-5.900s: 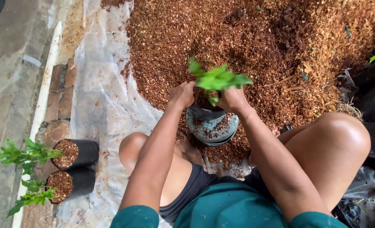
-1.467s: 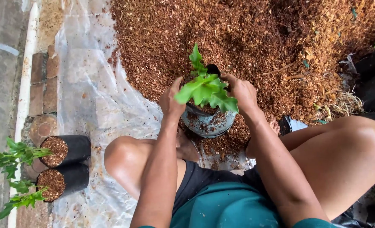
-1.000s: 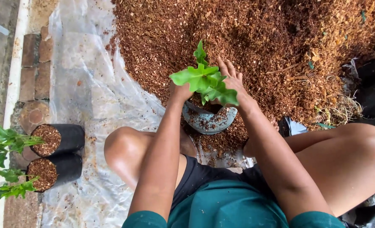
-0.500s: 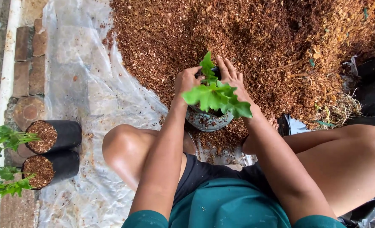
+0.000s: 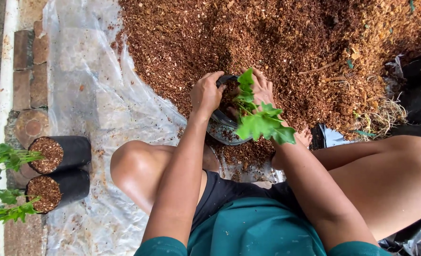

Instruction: A person is repotting a small seedling into a black plastic planting bag using a soil-like medium.

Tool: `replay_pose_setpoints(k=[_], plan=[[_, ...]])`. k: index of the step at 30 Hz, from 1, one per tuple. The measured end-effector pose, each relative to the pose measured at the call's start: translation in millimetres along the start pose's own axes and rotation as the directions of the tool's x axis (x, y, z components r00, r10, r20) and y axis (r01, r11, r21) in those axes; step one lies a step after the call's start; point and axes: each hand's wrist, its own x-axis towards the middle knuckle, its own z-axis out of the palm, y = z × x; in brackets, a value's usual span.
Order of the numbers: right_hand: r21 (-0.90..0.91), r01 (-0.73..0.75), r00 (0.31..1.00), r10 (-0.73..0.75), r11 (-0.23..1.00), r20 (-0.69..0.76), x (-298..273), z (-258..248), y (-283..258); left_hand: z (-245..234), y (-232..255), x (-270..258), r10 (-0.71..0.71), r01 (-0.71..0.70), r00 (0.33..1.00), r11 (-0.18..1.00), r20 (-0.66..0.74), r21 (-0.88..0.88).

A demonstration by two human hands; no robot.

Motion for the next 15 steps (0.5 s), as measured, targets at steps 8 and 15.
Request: replay_pose_setpoints(k=[8, 15], plan=[[-0.383, 0.385, 0.914, -0.290, 0.840, 0.283, 29.7, 15.9, 53.1, -11.6, -5.9, -6.7, -0.032, 0.040, 0.999, 0.949, 0.032, -0.312], [-0.313, 0.264, 0.945, -0.179, 0.912, 0.274, 36.4, 14.3, 54.7, -46.0, 59.9, -77.5, -0.297, 0.183, 0.955, 0.626, -0.014, -0.758]])
